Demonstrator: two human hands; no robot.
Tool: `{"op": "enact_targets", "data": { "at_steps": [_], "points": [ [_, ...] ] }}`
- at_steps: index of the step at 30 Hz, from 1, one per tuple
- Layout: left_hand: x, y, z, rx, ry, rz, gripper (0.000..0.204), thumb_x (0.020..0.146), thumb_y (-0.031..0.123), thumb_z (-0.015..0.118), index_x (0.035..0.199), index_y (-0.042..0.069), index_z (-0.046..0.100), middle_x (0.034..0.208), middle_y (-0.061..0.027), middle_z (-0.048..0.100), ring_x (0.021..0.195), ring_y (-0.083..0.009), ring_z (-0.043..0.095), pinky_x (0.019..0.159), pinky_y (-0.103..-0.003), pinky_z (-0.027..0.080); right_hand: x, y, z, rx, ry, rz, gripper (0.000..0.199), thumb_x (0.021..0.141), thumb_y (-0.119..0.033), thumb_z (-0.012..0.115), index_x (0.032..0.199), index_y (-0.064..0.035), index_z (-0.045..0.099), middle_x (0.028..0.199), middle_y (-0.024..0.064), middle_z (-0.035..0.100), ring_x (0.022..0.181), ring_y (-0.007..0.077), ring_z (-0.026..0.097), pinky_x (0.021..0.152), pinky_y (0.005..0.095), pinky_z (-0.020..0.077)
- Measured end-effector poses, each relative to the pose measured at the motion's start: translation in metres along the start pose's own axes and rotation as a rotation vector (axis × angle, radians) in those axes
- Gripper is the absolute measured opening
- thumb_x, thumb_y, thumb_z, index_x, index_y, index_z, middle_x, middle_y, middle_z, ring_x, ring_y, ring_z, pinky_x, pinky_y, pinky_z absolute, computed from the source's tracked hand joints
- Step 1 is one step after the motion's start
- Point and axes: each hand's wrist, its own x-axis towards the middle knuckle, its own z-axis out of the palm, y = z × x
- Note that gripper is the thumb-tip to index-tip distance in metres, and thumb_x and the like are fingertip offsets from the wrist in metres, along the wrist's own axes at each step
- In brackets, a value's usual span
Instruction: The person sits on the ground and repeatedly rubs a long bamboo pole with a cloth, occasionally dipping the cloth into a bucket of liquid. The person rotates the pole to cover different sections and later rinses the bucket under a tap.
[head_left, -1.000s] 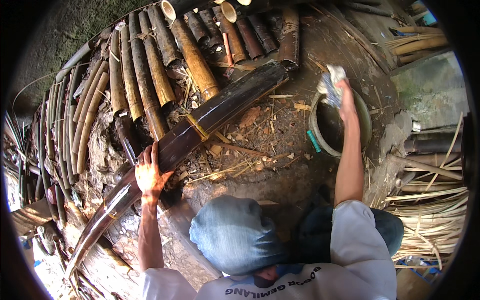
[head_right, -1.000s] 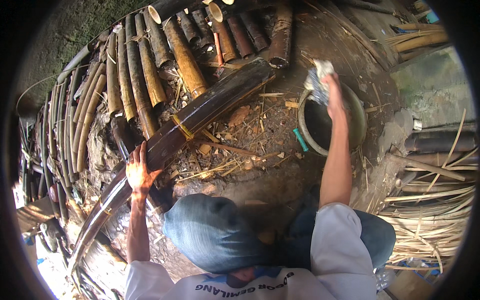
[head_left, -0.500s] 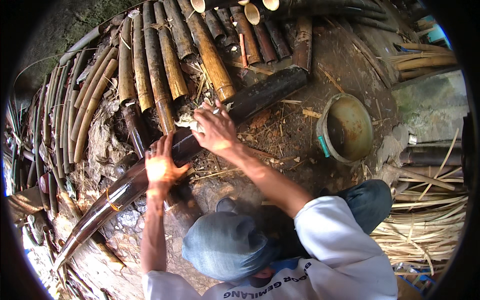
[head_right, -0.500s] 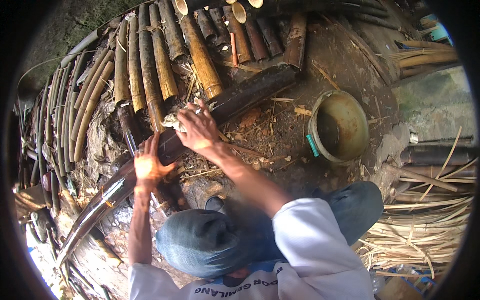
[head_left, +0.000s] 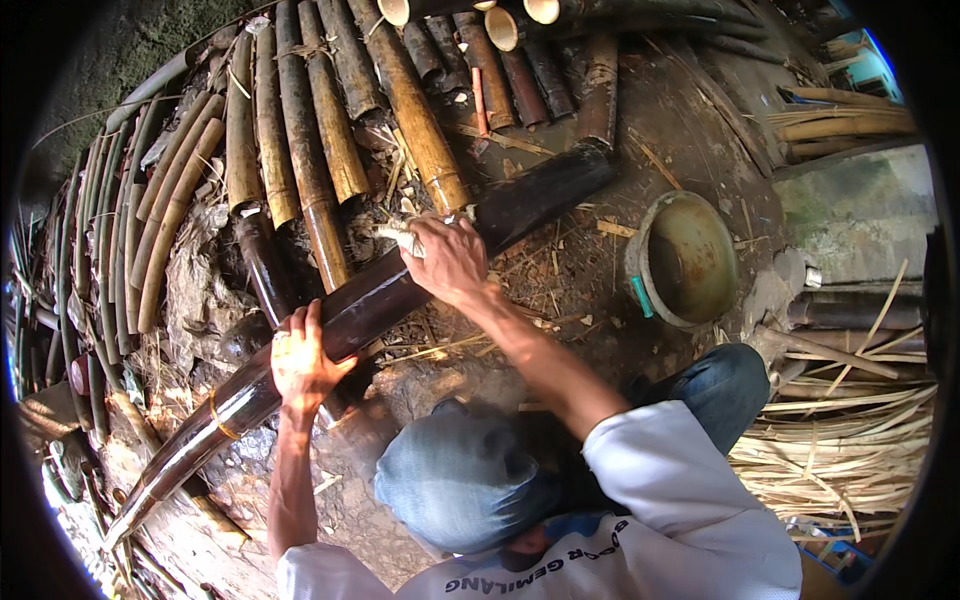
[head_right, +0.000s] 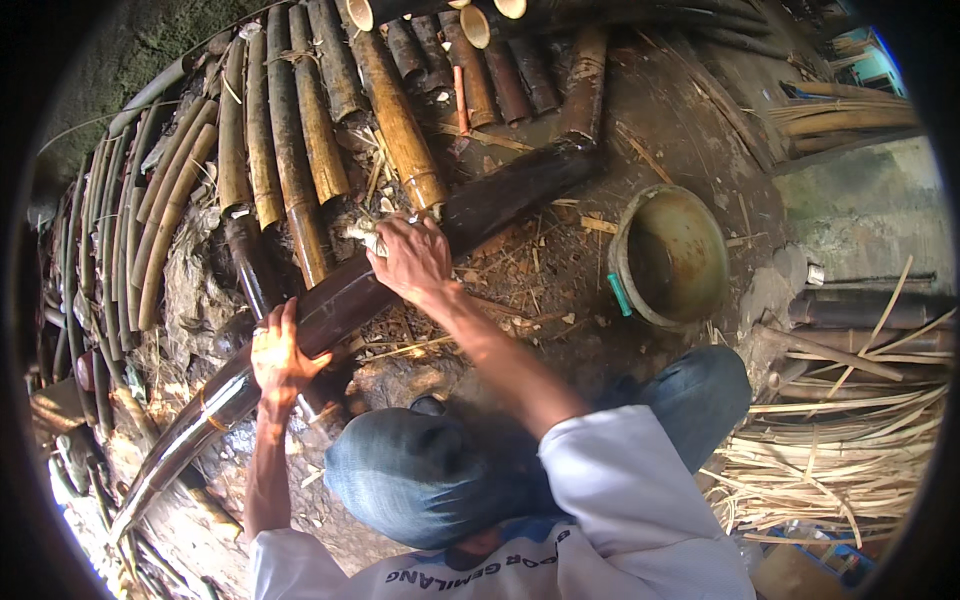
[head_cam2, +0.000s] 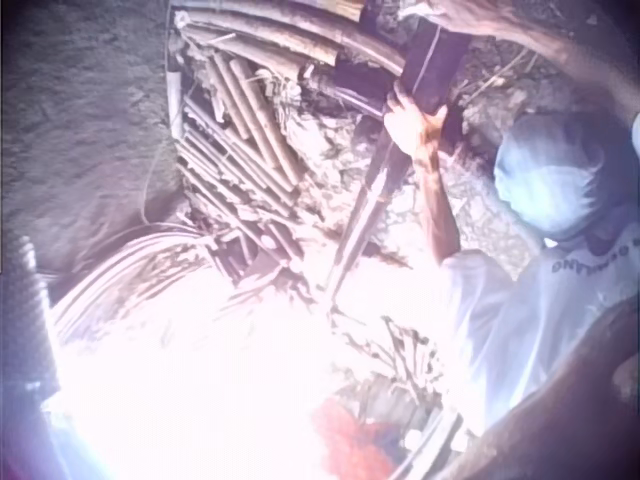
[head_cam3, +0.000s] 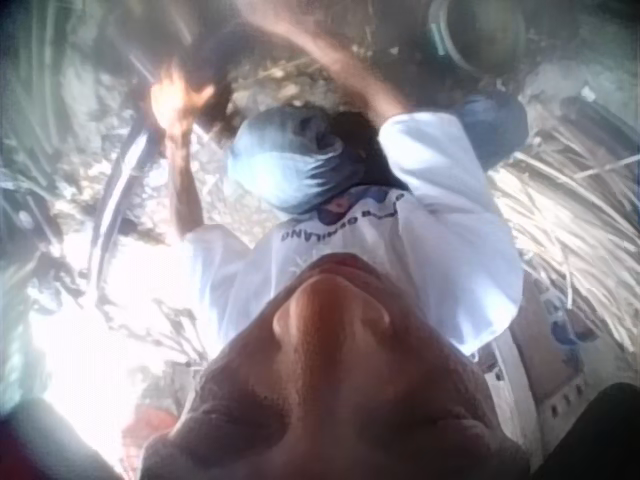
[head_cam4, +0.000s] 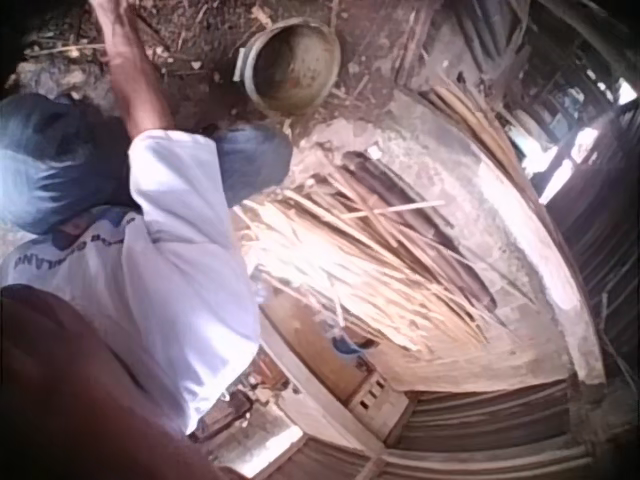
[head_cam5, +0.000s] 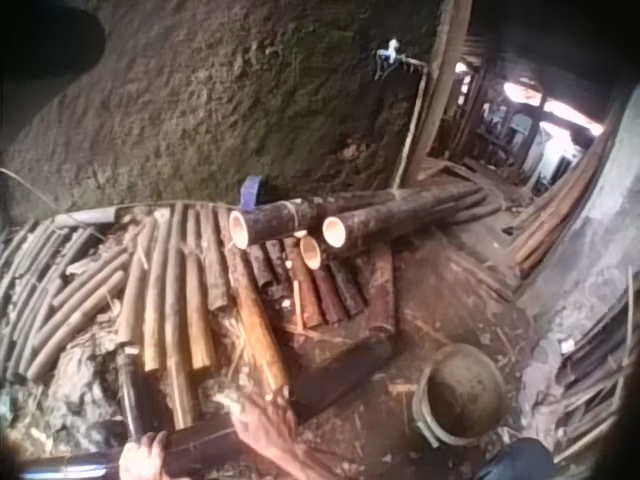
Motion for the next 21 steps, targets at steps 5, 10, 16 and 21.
{"op": "enact_targets", "data": {
  "at_steps": [5,10,16,21],
  "points": [
    [-0.015,-0.007,-0.002,0.001,-0.008,-0.041,0.115,0.053,0.042,0.096,0.150,0.009,0.044,0.139,-0.0144,0.055,0.125,-0.0363,0.054,0.111,-0.047,0.041,0.030,0.127,-0.114,-0.028,0.157,0.431,0.035,0.099,-0.030,0.059,0.126,-0.0090,0.063,0.125,0.0206,0.066,0.109,0.0357,0.066,0.095,0.0515,0.0531],
    [-0.014,0.006,0.005,-0.008,0.017,-0.033,0.113,0.053,0.038,0.096,0.150,0.009,0.045,0.140,-0.0156,0.054,0.128,-0.0372,0.052,0.113,-0.049,0.040,0.022,0.038,-0.089,-0.131,-0.107,0.491,0.041,0.095,-0.041,0.060,0.122,-0.0111,0.069,0.110,0.0146,0.074,0.101,0.0355,0.071,0.088,0.0472,0.0567],
    [-0.016,0.010,0.005,-0.029,0.001,-0.028,0.113,0.053,0.036,0.096,0.149,0.007,0.044,0.141,-0.0157,0.053,0.129,-0.0366,0.050,0.113,-0.049,0.041,0.004,0.055,-0.063,-0.136,0.055,0.154,0.042,0.094,-0.031,0.065,0.132,-0.0135,0.063,0.132,0.0143,0.065,0.124,0.0329,0.060,0.108,0.0545,0.0437],
    [-0.014,0.013,0.009,0.004,0.058,0.013,0.116,0.051,0.031,0.097,0.151,0.009,0.042,0.139,-0.0140,0.054,0.125,-0.0364,0.053,0.109,-0.049,0.044,0.043,0.145,-0.155,-0.125,0.104,0.471,0.042,0.097,-0.033,0.060,0.130,-0.0070,0.063,0.133,0.0191,0.063,0.117,0.0377,0.064,0.101,0.0493,0.0500]
  ]
}}
